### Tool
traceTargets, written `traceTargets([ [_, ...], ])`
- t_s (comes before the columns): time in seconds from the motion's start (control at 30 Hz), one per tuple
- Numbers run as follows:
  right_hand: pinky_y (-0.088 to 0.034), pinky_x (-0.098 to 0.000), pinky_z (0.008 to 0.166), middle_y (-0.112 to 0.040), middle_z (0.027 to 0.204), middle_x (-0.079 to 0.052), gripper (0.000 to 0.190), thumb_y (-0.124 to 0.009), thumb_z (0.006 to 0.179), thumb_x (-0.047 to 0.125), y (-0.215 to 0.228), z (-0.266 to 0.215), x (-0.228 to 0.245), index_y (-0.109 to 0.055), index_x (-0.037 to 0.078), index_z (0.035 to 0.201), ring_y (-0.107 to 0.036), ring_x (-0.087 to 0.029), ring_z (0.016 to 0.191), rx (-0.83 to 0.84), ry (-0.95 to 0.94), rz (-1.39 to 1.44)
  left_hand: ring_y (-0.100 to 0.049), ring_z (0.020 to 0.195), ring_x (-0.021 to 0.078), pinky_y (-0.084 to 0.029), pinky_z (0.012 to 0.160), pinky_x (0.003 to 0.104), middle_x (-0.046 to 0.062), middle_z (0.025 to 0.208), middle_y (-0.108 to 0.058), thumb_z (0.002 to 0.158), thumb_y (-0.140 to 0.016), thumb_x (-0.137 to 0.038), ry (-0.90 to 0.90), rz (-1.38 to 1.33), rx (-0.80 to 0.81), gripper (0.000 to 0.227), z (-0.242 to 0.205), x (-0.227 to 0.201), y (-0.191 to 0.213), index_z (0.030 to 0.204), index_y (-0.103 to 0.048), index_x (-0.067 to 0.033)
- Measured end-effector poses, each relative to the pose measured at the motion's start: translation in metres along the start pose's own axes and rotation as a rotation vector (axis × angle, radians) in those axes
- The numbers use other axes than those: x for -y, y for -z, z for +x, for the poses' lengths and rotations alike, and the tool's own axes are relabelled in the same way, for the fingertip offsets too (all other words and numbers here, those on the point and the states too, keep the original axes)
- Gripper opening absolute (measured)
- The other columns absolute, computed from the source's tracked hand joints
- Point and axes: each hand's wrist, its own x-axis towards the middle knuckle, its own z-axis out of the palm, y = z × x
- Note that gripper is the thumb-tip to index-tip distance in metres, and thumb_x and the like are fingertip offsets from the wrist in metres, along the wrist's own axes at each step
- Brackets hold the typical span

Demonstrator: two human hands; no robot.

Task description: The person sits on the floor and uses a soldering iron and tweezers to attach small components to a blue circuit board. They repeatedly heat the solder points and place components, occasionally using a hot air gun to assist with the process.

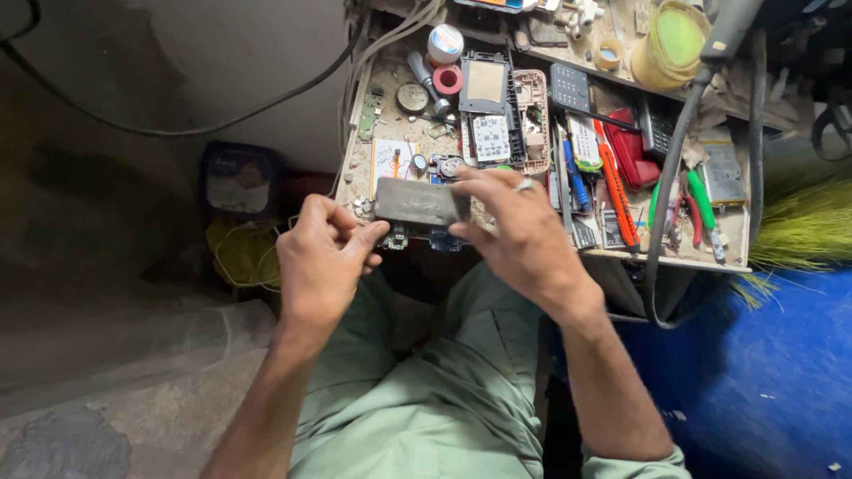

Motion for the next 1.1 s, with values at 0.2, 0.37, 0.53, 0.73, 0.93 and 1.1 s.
traceTargets([
  [0.2, -0.055, -0.0256, 0.090, -0.074, 0.119, -0.010, 0.011, -0.067, 0.114, 0.003, 0.044, -0.072, -0.022, -0.069, 0.002, 0.125, -0.069, -0.016, 0.100, -0.565, -0.492, 0.071, -0.073, 0.065, 0.0089, -0.059, 0.056, 0.023, 0.007, 0.076, -0.074, 0.092, -0.078, -0.012, -0.047, 0.008, -0.073, 0.025, -0.024, 0.025, 0.027, 0.094, -0.056, 0.0009],
  [0.37, -0.053, -0.0246, 0.080, -0.071, 0.104, -0.010, 0.012, -0.074, 0.105, 0.004, 0.044, -0.102, -0.018, -0.072, 0.002, 0.117, -0.065, -0.013, 0.091, -0.567, -0.626, -0.009, -0.071, 0.060, 0.0108, -0.057, 0.052, 0.026, 0.008, 0.073, -0.074, 0.091, -0.076, -0.013, 0.044, 0.060, 0.004, 0.020, -0.048, 0.079, 0.035, 0.091, -0.061, 0.0008],
  [0.53, -0.053, -0.0370, 0.080, -0.071, 0.099, -0.010, 0.015, -0.077, 0.091, 0.002, 0.022, -0.067, -0.010, -0.073, 0.005, 0.106, -0.067, -0.027, 0.090, -0.274, -0.319, -0.143, -0.075, 0.056, 0.0111, -0.058, 0.050, 0.027, 0.008, 0.068, -0.076, 0.083, -0.079, -0.020, 0.092, 0.222, 0.180, 0.022, -0.079, 0.133, 0.007, 0.091, -0.068, -0.0020],
  [0.73, -0.052, -0.0419, 0.080, -0.067, 0.095, -0.009, 0.016, -0.076, 0.088, 0.000, 0.018, -0.040, -0.020, -0.072, 0.005, 0.103, -0.063, -0.031, 0.091, -0.127, -0.172, -0.179, -0.076, 0.068, 0.0287, -0.058, 0.059, 0.037, 0.014, 0.075, -0.076, 0.083, -0.078, -0.022, -0.040, 0.359, 0.310, 0.021, -0.096, 0.175, -0.006, 0.094, -0.071, -0.0049],
  [0.93, -0.053, -0.0409, 0.078, -0.066, 0.095, -0.008, 0.018, -0.077, 0.085, 0.001, 0.013, -0.033, -0.026, -0.074, 0.009, 0.102, -0.063, -0.030, 0.093, -0.055, -0.100, -0.216, -0.074, 0.076, 0.0371, -0.057, 0.065, 0.044, 0.018, 0.082, -0.076, 0.086, -0.074, -0.030, 0.090, 0.521, 0.373, 0.027, -0.094, 0.209, -0.005, 0.101, -0.070, -0.0074],
  [1.1, -0.053, -0.0412, 0.077, -0.066, 0.094, -0.006, 0.015, -0.077, 0.083, 0.004, 0.014, -0.027, -0.024, -0.072, 0.008, 0.097, -0.063, -0.029, 0.092, -0.014, -0.071, -0.237, -0.074, 0.080, 0.0363, -0.057, 0.068, 0.045, 0.015, 0.086, -0.077, 0.086, -0.074, -0.031, 0.100, 0.523, 0.350, 0.028, -0.091, 0.221, -0.007, 0.103, -0.070, -0.0095],
])
